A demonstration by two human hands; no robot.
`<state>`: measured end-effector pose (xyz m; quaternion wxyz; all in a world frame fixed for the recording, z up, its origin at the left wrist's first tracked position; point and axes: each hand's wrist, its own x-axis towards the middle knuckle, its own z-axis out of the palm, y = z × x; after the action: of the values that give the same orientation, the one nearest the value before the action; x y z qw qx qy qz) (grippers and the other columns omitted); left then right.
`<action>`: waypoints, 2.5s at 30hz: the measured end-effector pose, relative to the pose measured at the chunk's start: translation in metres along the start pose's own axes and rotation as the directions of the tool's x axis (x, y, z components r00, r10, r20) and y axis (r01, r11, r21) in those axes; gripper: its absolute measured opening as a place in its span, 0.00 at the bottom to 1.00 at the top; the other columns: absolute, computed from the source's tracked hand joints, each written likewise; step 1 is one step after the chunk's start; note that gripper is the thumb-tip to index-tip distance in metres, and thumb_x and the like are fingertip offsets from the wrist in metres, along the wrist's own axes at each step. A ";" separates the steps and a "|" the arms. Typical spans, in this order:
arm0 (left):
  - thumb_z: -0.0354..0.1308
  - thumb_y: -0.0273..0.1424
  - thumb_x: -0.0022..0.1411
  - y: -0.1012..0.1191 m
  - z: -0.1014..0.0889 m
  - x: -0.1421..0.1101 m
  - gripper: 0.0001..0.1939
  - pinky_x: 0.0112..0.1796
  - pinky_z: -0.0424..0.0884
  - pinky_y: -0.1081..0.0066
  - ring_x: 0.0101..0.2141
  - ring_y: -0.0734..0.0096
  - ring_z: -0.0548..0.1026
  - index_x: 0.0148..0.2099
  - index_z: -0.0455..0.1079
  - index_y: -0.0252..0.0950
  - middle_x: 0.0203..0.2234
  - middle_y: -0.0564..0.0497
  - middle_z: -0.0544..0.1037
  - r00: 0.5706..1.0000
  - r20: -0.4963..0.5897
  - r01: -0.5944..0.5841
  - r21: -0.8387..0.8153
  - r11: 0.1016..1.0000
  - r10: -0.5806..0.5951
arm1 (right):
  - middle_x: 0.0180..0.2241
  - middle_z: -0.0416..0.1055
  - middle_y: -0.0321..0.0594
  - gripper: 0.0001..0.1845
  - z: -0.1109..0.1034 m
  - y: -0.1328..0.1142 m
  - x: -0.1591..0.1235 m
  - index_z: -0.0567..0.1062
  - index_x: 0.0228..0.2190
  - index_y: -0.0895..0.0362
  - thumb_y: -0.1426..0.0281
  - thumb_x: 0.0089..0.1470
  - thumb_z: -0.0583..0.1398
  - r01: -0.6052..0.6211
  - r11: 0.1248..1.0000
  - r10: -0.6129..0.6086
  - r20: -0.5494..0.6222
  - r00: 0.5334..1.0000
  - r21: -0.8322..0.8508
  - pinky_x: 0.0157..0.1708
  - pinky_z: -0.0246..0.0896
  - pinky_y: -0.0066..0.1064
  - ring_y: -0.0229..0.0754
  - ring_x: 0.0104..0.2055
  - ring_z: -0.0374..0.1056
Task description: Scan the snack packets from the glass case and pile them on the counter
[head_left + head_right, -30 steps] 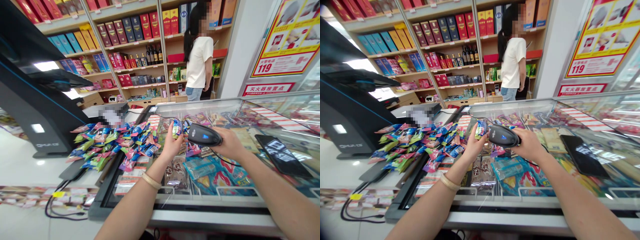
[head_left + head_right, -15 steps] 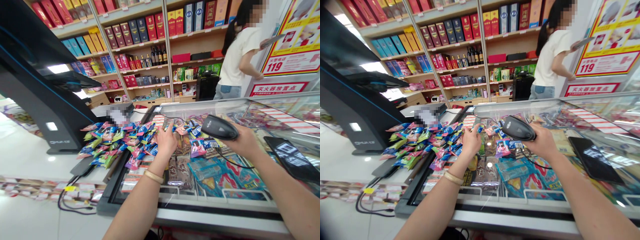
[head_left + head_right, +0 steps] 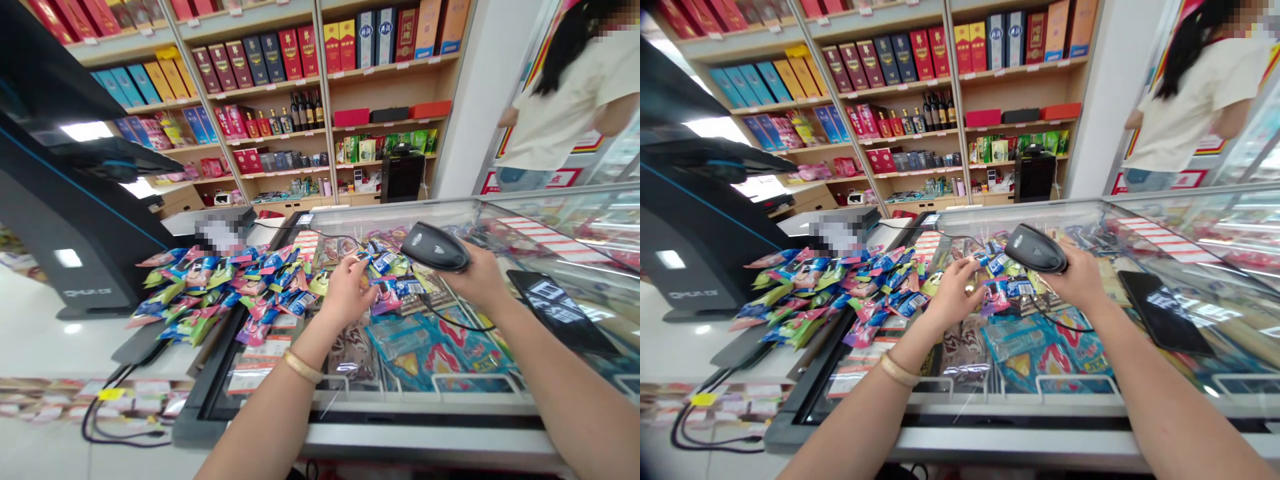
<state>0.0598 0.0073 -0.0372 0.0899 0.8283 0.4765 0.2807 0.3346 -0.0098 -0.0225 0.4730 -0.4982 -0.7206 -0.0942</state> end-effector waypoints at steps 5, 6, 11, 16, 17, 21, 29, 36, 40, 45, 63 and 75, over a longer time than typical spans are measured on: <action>0.67 0.36 0.57 0.013 0.024 -0.010 0.40 0.61 0.67 0.49 0.60 0.44 0.70 0.70 0.62 0.37 0.62 0.34 0.69 0.966 0.197 -0.140 -0.146 0.979 0.168 | 0.31 0.79 0.42 0.11 0.000 -0.002 0.001 0.78 0.34 0.53 0.62 0.47 0.64 0.001 1.000 -0.001 0.004 1.000 -0.011 0.33 0.70 0.37 0.49 0.32 0.75; 0.65 0.34 0.58 0.013 0.026 -0.011 0.37 0.60 0.67 0.49 0.59 0.45 0.72 0.69 0.63 0.38 0.60 0.35 0.70 0.967 0.206 -0.126 -0.135 0.983 0.153 | 0.30 0.79 0.42 0.11 0.000 -0.002 0.001 0.78 0.33 0.53 0.62 0.47 0.64 0.000 1.000 0.000 0.008 1.000 -0.015 0.33 0.69 0.37 0.49 0.31 0.74; 0.59 0.26 0.60 0.008 0.027 -0.005 0.21 0.57 0.71 0.56 0.50 0.53 0.77 0.56 0.74 0.39 0.47 0.42 0.79 0.998 0.063 0.020 -0.345 0.938 0.001 | 0.30 0.79 0.42 0.13 -0.001 -0.002 0.000 0.78 0.35 0.53 0.61 0.48 0.64 -0.014 1.000 0.014 0.045 0.999 -0.014 0.33 0.69 0.36 0.49 0.33 0.74; 0.60 0.32 0.63 0.008 0.017 0.007 0.07 0.41 0.80 0.63 0.36 0.65 0.78 0.43 0.75 0.38 0.33 0.51 0.78 0.895 0.136 0.301 -0.887 0.351 -0.425 | 0.33 0.80 0.43 0.16 -0.002 -0.001 0.000 0.79 0.38 0.55 0.60 0.49 0.64 -0.007 1.000 0.007 0.033 0.999 0.010 0.34 0.70 0.38 0.50 0.33 0.75; 0.60 0.31 0.62 0.010 0.014 0.009 0.07 0.39 0.80 0.64 0.36 0.66 0.78 0.43 0.75 0.38 0.34 0.51 0.79 0.872 0.190 0.300 -0.935 0.188 -0.450 | 0.33 0.80 0.44 0.16 -0.003 -0.001 0.000 0.79 0.39 0.55 0.60 0.49 0.64 -0.004 1.000 0.003 0.034 0.999 0.015 0.34 0.70 0.38 0.50 0.34 0.76; 0.63 0.30 0.62 0.014 0.001 0.013 0.06 0.41 0.82 0.65 0.38 0.69 0.79 0.42 0.76 0.36 0.37 0.50 0.81 0.837 0.254 0.213 -0.967 -0.139 -0.485 | 0.33 0.80 0.44 0.15 -0.003 -0.004 0.000 0.79 0.38 0.55 0.61 0.49 0.65 0.004 0.999 -0.006 0.055 0.998 0.035 0.35 0.71 0.38 0.50 0.34 0.76; 0.56 0.36 0.69 0.017 0.000 0.014 0.15 0.52 0.78 0.59 0.54 0.60 0.78 0.51 0.77 0.36 0.52 0.44 0.80 0.843 0.170 0.068 -0.975 -0.212 -0.511 | 0.31 0.80 0.43 0.13 0.001 -0.020 -0.001 0.79 0.35 0.53 0.60 0.49 0.65 0.048 0.997 -0.052 0.074 0.996 0.066 0.34 0.71 0.37 0.51 0.34 0.77; 0.54 0.39 0.70 0.015 0.007 0.010 0.22 0.59 0.71 0.63 0.66 0.61 0.66 0.64 0.71 0.45 0.65 0.50 0.71 0.898 -0.083 -0.102 -0.995 -0.021 -0.432 | 0.30 0.81 0.41 0.11 0.008 -0.041 -0.001 0.80 0.34 0.53 0.63 0.49 0.64 0.029 0.970 -0.067 0.149 0.987 0.242 0.31 0.71 0.34 0.47 0.30 0.76; 0.56 0.41 0.69 0.013 0.008 0.008 0.23 0.60 0.70 0.65 0.66 0.61 0.66 0.64 0.70 0.47 0.65 0.51 0.71 0.907 -0.127 -0.116 -0.992 0.053 -0.402 | 0.27 0.80 0.40 0.10 0.007 -0.046 0.001 0.80 0.33 0.54 0.62 0.50 0.64 0.001 0.960 -0.051 0.173 0.984 0.281 0.32 0.72 0.34 0.46 0.29 0.75; 0.58 0.43 0.68 0.010 0.010 0.007 0.25 0.59 0.70 0.67 0.66 0.61 0.66 0.65 0.70 0.49 0.66 0.52 0.70 0.911 -0.156 -0.138 -0.988 0.075 -0.383 | 0.29 0.81 0.42 0.12 0.007 -0.046 0.001 0.81 0.35 0.55 0.63 0.50 0.64 0.010 0.958 -0.065 0.182 0.981 0.288 0.33 0.73 0.34 0.47 0.31 0.77; 0.46 0.33 0.73 -0.018 -0.002 0.011 0.24 0.66 0.59 0.52 0.66 0.57 0.64 0.66 0.69 0.39 0.64 0.40 0.68 0.894 -0.440 -0.074 -0.331 0.941 -0.084 | 0.30 0.81 0.42 0.15 0.007 -0.023 -0.003 0.82 0.35 0.56 0.59 0.49 0.65 -0.031 0.981 0.016 0.078 0.997 0.190 0.29 0.71 0.34 0.48 0.29 0.76; 0.51 0.25 0.67 -0.027 -0.007 0.005 0.20 0.62 0.62 0.43 0.66 0.42 0.64 0.57 0.75 0.33 0.61 0.32 0.72 0.951 -0.174 0.304 0.407 0.861 -0.254 | 0.31 0.82 0.44 0.21 0.004 0.009 -0.004 0.82 0.37 0.54 0.53 0.46 0.67 -0.169 0.983 0.174 -0.080 0.981 0.070 0.29 0.72 0.41 0.56 0.32 0.78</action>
<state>0.0382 0.0244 -0.0410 -0.0820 0.7323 0.6458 0.1997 0.3394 -0.0053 -0.0307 0.5252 -0.5389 -0.6566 -0.0518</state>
